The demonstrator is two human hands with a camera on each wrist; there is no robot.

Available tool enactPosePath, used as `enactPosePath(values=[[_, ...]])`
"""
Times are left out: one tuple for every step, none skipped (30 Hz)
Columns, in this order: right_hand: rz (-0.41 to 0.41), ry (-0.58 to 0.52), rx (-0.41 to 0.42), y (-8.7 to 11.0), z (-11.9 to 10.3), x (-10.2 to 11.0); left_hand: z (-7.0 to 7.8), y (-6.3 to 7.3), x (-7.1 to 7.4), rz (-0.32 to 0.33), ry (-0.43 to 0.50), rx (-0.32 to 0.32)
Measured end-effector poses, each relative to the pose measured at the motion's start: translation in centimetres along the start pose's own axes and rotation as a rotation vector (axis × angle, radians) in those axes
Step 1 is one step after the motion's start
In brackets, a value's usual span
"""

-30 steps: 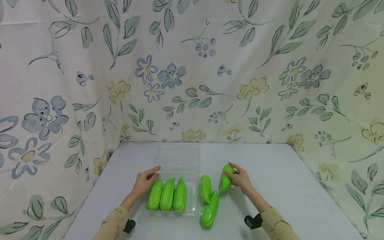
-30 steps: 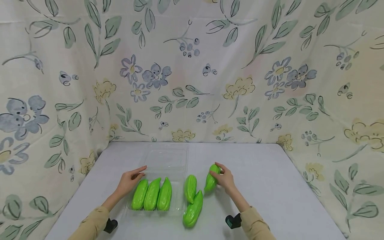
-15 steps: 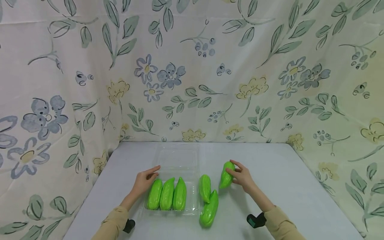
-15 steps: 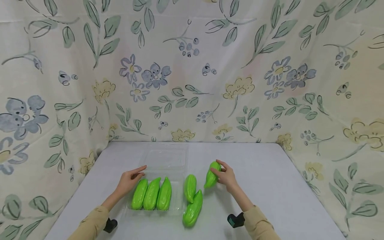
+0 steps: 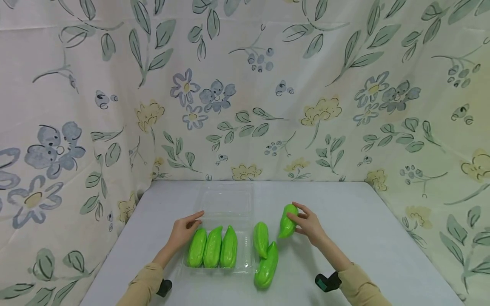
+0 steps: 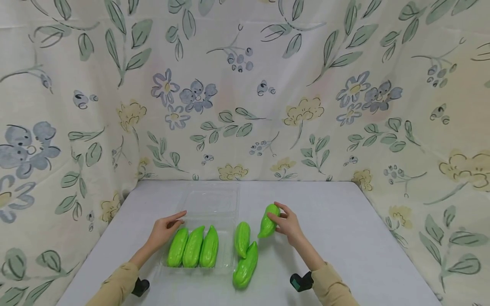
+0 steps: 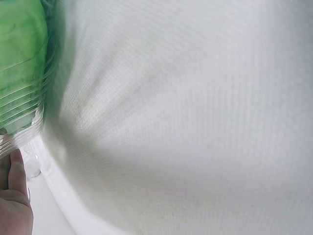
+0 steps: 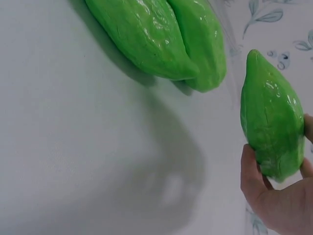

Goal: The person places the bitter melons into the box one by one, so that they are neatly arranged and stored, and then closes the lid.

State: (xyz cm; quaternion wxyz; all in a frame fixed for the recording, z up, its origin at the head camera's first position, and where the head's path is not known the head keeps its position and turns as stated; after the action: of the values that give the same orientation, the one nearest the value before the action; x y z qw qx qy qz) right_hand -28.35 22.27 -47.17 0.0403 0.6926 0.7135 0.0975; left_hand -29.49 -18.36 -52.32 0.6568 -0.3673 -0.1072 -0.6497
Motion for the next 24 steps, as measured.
enactPosePath(values=[[0.003,0.001,-0.002,0.0,0.0,-0.1,0.0,0.0,0.0,0.0,0.001,-0.002],[0.004,0.001,-0.003,0.0,0.0,-0.2,0.0,0.0,0.0,0.001,0.0,-0.007],[0.007,0.002,-0.003,0.0,-0.1,-0.3,0.0,0.0,0.0,0.001,0.001,-0.01],[0.011,0.001,-0.004,0.0,-0.1,-0.4,0.0,0.0,0.0,0.0,0.002,-0.011],[0.011,0.0,-0.003,0.0,-0.1,-0.5,0.0,0.0,0.0,-0.002,0.001,-0.013],[0.009,0.0,0.0,0.1,-0.1,-0.6,0.0,0.0,0.0,-0.004,0.005,-0.012],[0.007,-0.001,0.003,0.1,-0.2,-0.7,0.0,0.0,0.0,-0.006,0.006,-0.012],[0.004,-0.003,0.007,0.2,-0.2,-0.9,0.0,0.0,0.0,-0.007,0.008,-0.013],[0.004,-0.006,0.01,0.2,-0.2,-1.0,0.0,0.0,0.0,-0.009,0.01,-0.009],[0.001,-0.008,0.013,0.3,-0.3,-1.2,0.1,0.1,0.1,-0.01,0.01,-0.007],[-0.002,-0.01,0.016,0.4,-0.3,-1.3,0.1,0.1,0.1,-0.011,0.01,-0.008],[-0.006,-0.012,0.018,0.4,-0.4,-1.5,0.1,0.0,0.1,-0.01,0.011,-0.006],[-0.008,-0.014,0.021,0.5,-0.4,-1.6,0.1,0.0,0.1,-0.009,0.009,-0.005],[-0.01,-0.018,0.023,0.6,-0.5,-1.8,0.1,0.0,0.1,-0.008,0.007,-0.004],[-0.011,-0.021,0.025,0.7,-0.5,-1.9,0.1,0.0,0.1,-0.006,0.005,-0.005],[-0.013,-0.024,0.027,0.7,-0.6,-2.0,0.1,0.0,0.1,-0.005,0.003,-0.006],[-0.015,-0.027,0.029,0.8,-0.6,-2.2,0.1,0.0,0.1,-0.003,0.001,-0.006],[-0.017,-0.031,0.031,0.8,-0.7,-2.3,0.1,0.0,0.1,-0.002,0.0,-0.008],[-0.02,-0.032,0.034,0.9,-0.7,-2.4,0.1,0.0,0.0,0.0,0.0,-0.005],[-0.023,-0.034,0.036,0.9,-0.8,-2.5,0.1,0.0,0.0,0.0,0.001,-0.005],[-0.025,-0.035,0.037,1.0,-0.8,-2.6,0.0,0.0,0.0,0.001,0.001,-0.006],[-0.029,-0.037,0.04,1.0,-0.9,-2.8,0.0,0.0,0.0,0.0,0.003,-0.004],[-0.031,-0.038,0.042,1.0,-0.9,-2.9,0.0,0.0,0.0,0.0,0.006,-0.004],[-0.032,-0.041,0.044,1.1,-1.0,-3.0,0.0,0.0,0.0,0.002,0.006,-0.006]])
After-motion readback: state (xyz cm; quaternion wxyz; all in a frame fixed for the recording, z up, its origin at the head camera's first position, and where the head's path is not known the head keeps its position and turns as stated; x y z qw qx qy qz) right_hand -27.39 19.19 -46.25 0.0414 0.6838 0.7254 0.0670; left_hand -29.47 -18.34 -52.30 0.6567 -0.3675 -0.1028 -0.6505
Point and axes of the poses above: each hand's wrist, its own y-axis away from the middle knuckle, its own x-axis out of the back of the hand, z = x × y, the point moved 3 cm from there along -y, towards the middle knuckle, and after that the axes turned 7 degrees about -y, right-handed, at the moved point
